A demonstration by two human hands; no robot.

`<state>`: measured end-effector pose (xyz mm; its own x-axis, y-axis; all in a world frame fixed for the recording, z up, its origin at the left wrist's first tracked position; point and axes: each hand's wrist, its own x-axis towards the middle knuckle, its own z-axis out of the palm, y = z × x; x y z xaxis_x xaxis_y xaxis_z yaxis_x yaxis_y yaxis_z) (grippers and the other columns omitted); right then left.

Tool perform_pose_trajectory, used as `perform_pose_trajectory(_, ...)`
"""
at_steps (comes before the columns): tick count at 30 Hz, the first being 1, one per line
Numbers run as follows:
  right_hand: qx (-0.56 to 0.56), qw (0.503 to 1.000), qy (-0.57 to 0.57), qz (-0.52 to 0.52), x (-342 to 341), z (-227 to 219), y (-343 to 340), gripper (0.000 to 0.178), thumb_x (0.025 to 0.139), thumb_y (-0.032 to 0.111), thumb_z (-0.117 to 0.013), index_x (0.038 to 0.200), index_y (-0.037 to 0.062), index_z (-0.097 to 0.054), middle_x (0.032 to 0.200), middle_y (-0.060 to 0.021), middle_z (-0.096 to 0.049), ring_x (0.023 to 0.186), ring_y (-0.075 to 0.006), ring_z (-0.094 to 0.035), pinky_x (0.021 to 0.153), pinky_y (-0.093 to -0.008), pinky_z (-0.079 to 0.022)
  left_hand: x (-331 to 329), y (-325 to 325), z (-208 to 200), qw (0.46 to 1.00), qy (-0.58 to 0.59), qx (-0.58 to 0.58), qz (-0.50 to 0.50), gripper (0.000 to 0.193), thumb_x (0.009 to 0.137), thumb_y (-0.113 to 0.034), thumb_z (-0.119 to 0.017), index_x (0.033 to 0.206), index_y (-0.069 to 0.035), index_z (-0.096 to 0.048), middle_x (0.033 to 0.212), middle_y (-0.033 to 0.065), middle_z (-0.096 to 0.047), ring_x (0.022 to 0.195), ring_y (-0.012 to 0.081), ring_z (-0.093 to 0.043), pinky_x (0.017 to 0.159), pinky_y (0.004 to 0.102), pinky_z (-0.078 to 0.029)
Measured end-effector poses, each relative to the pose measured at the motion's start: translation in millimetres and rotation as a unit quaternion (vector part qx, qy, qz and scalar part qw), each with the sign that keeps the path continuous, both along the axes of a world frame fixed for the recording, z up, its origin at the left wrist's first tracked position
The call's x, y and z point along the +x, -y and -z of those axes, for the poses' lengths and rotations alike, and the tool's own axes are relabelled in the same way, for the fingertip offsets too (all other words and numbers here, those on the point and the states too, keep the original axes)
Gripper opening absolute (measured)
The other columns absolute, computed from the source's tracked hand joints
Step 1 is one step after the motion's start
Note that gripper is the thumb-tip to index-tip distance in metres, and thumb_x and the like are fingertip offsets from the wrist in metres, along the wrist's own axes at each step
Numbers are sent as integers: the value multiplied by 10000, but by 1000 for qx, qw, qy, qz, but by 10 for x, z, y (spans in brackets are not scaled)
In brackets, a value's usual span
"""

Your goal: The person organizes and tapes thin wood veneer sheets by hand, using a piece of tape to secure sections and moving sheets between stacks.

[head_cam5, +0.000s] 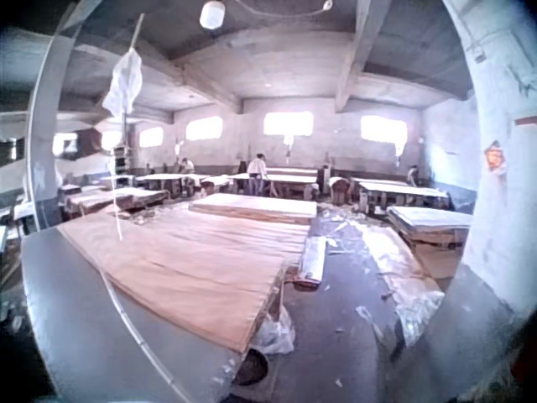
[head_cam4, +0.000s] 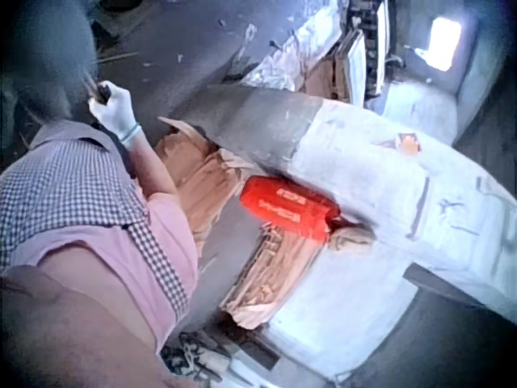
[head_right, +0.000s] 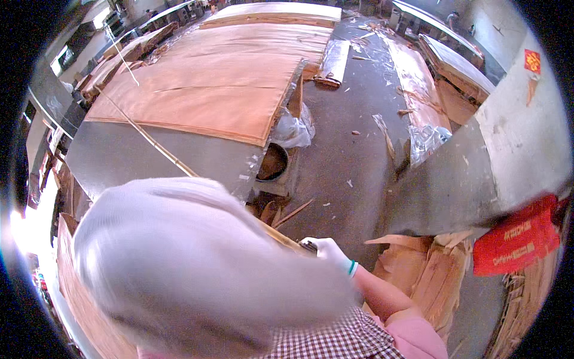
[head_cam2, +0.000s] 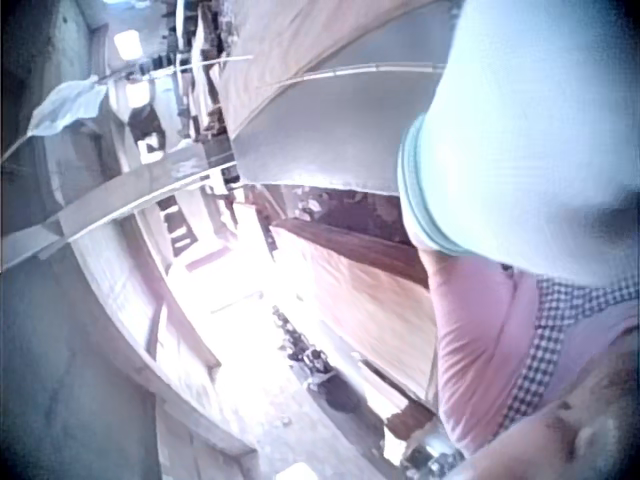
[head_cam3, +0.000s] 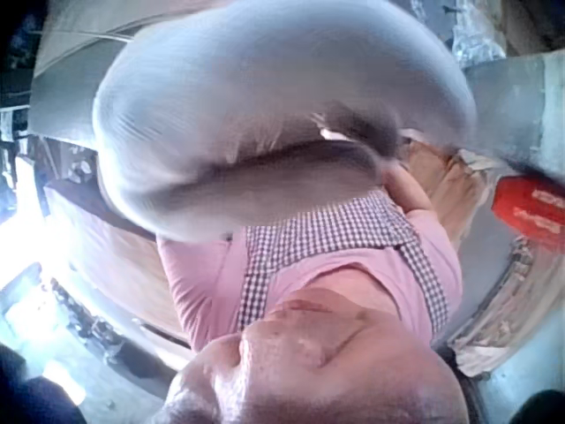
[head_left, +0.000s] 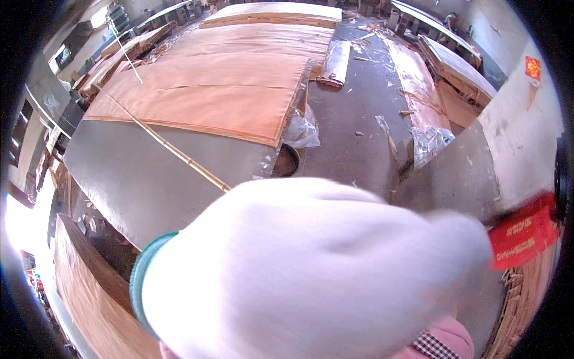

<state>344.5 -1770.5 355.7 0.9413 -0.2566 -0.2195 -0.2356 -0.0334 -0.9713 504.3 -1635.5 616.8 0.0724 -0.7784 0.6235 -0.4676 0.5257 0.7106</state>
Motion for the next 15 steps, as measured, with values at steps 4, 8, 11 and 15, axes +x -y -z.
perform_pose_trajectory(4, -110, 993, 35, 10, 278, 57, 748, 225, 786, 121, -668, 970, -3, -632, 846, -93, -675, 735, -171, -598, 711, -306, -476, 122, 1087, 29, 995, 65, -50, 54, 266, 787, -81, -616, 980, 101, -616, 867, 213, -646, 771, 251, -644, 683, 325, -530)
perform_pose_trajectory(8, -148, 988, 46, 6, 608, 180, 1241, 224, 777, 128, -671, 963, 6, -642, 866, -97, -675, 775, -187, -603, 734, -336, -476, 350, 1932, 85, 984, 121, -80, 102, 266, 788, -75, -597, 991, 96, -620, 907, 215, -643, 813, 254, -641, 714, 327, -524)
perform_pose_trajectory(11, -239, 970, 48, -12, 959, 290, 1716, 223, 771, 134, -673, 958, 13, -649, 881, -101, -674, 805, -199, -606, 752, -358, -475, 663, 2561, 143, 977, 144, -89, 130, 269, 789, -69, -583, 999, 93, -622, 937, 216, -641, 844, 257, -639, 737, 328, -519)
perform_pose_trajectory(15, -129, 988, 67, 49, 1386, -70, 2292, 170, 770, 54, -642, 932, 3, -645, 830, -90, -674, 769, -146, -612, 706, -314, -493, 1154, 3051, 61, 971, 181, -82, 133, 274, 790, -63, -564, 1010, 89, -626, 977, 218, -639, 886, 260, -636, 768, 330, -513)
